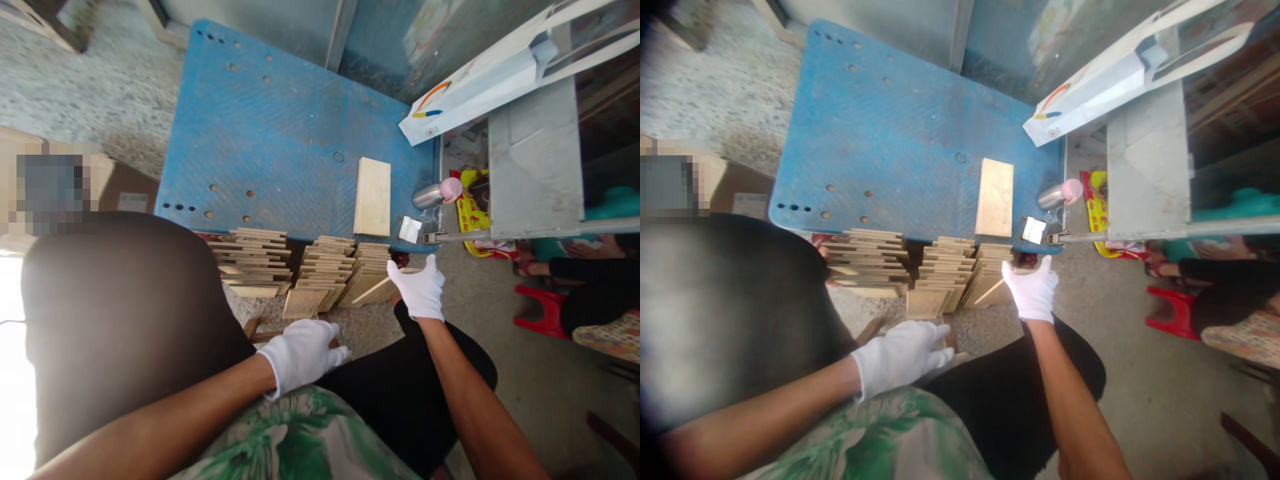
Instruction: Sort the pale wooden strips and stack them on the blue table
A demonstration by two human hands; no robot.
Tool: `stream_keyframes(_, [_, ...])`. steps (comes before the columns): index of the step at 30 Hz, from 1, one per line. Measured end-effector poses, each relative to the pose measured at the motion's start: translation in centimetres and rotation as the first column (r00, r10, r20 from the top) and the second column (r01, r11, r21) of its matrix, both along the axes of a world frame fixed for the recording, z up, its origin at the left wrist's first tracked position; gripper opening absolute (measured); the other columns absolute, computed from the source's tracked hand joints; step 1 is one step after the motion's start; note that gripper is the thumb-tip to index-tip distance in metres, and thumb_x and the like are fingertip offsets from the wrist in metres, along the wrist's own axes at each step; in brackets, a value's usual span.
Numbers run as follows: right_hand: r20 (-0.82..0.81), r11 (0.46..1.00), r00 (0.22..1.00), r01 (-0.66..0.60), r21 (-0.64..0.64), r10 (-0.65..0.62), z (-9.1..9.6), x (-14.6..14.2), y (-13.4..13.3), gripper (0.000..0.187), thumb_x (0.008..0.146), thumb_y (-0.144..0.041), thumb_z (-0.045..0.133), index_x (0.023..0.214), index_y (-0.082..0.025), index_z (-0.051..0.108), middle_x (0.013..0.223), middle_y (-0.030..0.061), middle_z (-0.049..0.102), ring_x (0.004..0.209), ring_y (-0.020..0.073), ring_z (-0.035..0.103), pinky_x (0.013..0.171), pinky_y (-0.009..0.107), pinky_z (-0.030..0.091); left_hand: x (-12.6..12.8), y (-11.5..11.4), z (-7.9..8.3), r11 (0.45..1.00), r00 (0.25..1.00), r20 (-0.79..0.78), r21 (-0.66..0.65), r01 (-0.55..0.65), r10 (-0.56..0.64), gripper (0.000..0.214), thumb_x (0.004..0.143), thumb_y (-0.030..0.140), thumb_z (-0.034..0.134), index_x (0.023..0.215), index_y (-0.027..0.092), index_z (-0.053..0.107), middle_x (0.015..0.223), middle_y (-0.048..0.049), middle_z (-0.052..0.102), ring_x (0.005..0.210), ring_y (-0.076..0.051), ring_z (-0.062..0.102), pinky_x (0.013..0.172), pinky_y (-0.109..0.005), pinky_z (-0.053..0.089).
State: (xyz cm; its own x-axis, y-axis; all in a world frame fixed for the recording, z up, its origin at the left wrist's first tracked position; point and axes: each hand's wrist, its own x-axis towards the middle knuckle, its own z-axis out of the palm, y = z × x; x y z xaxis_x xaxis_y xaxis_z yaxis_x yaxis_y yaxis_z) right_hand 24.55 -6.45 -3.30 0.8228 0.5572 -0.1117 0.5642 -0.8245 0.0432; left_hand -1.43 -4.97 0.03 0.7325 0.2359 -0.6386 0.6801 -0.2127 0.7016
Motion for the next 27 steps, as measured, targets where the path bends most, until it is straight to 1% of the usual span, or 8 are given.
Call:
stream_keyframes(5, [-0.106,0.999,0.994,0.026,-0.036,-0.030,-5.3,-1.6,-2.0,0.114,0.058,-0.070,0.068,0.146,-0.013,0.025,0.124,0.0223,0.043,0.109,0.0363,0.053,0.093,0.044,0.044,0.0,0.0,0.2,1.000,1.000,0.004,0.014,0.019,-0.019,0.043,0.085,0.050,0.039,0.096,0.019,0.065,0.087,-0.0123,0.070,0.084,-0.031,0.067,0.071,-0.038,0.050])
stream_keyframes(7, [-0.133,0.999,0.990,0.038,-0.039,-0.043,-7.2,-2.2,-2.5,0.114,0.057,-0.068,0.069,0.146,-0.013,0.025,0.127,0.0226,0.040,0.111,0.0359,0.052,0.095,0.044,0.043,-0.1,0.0,0.0,0.999,1.000,0.007,0.033,0.012,-0.012,0.042,0.086,0.050,0.038,0.095,0.018,0.065,0.086,-0.0124,0.070,0.083,-0.030,0.067,0.071,-0.038,0.050])
stream_keyframes(12, [-0.166,0.997,0.984,0.062,-0.038,-0.067,-10.5,-2.8,-3.3,0.119,0.056,-0.065,0.071,0.147,-0.010,0.017,0.128,0.0233,0.038,0.115,0.0361,0.049,0.096,0.042,0.044,-0.2,-0.4,-1.0,0.999,1.000,-0.003,0.046,-0.006,0.007,0.044,0.086,0.051,0.039,0.098,0.018,0.065,0.084,-0.0123,0.069,0.081,-0.032,0.068,0.068,-0.037,0.049])
stream_keyframes(15, [-0.182,0.996,0.980,0.071,-0.049,-0.079,-11.6,-2.7,-3.4,0.124,0.056,-0.065,0.071,0.149,-0.009,0.010,0.130,0.0243,0.037,0.116,0.0364,0.048,0.097,0.042,0.043,-0.2,-0.5,-1.3,1.000,1.000,-0.023,0.020,-0.019,0.019,0.046,0.086,0.052,0.039,0.101,0.018,0.066,0.085,-0.0130,0.069,0.082,-0.032,0.068,0.069,-0.037,0.049])
stream_keyframes(19, [-0.224,0.992,0.969,0.083,-0.100,-0.103,-12.6,-2.4,-3.5,0.129,0.055,-0.063,0.073,0.149,-0.009,0.003,0.132,0.0250,0.037,0.118,0.0375,0.047,0.097,0.043,0.042,0.0,-0.1,-1.2,0.999,0.998,-0.062,-0.038,-0.036,0.034,0.052,0.086,0.053,0.038,0.112,0.017,0.065,0.092,-0.0145,0.070,0.089,-0.033,0.067,0.077,-0.040,0.049])
stream_keyframes(22, [-0.242,0.989,0.962,0.096,-0.116,-0.122,-13.0,-2.3,-3.6,0.133,0.054,-0.063,0.074,0.150,-0.011,-0.001,0.134,0.0249,0.036,0.120,0.0378,0.046,0.098,0.044,0.041,0.2,0.2,-1.0,0.997,0.996,-0.081,-0.067,-0.039,0.033,0.053,0.086,0.054,0.039,0.115,0.018,0.064,0.097,-0.0150,0.070,0.093,-0.033,0.066,0.082,-0.042,0.049])
stream_keyframes(24, [-0.248,0.989,0.961,0.099,-0.111,-0.124,-12.9,-2.3,-3.7,0.131,0.055,-0.065,0.072,0.150,-0.011,0.000,0.137,0.0252,0.035,0.122,0.0381,0.045,0.098,0.045,0.040,0.3,0.3,-1.0,0.996,0.996,-0.089,-0.078,-0.040,0.033,0.053,0.085,0.054,0.040,0.116,0.018,0.064,0.100,-0.0153,0.070,0.095,-0.033,0.066,0.084,-0.043,0.049])
stream_keyframes(27, [-0.244,0.991,0.962,0.110,-0.071,-0.124,-11.8,-2.4,-3.0,0.120,0.061,-0.069,0.065,0.150,-0.012,0.008,0.143,0.0228,0.032,0.125,0.0371,0.044,0.100,0.047,0.040,0.3,0.2,-1.1,0.994,0.995,-0.087,-0.095,-0.057,0.049,0.052,0.085,0.053,0.041,0.116,0.018,0.064,0.103,-0.0154,0.070,0.099,-0.032,0.065,0.088,-0.041,0.048])
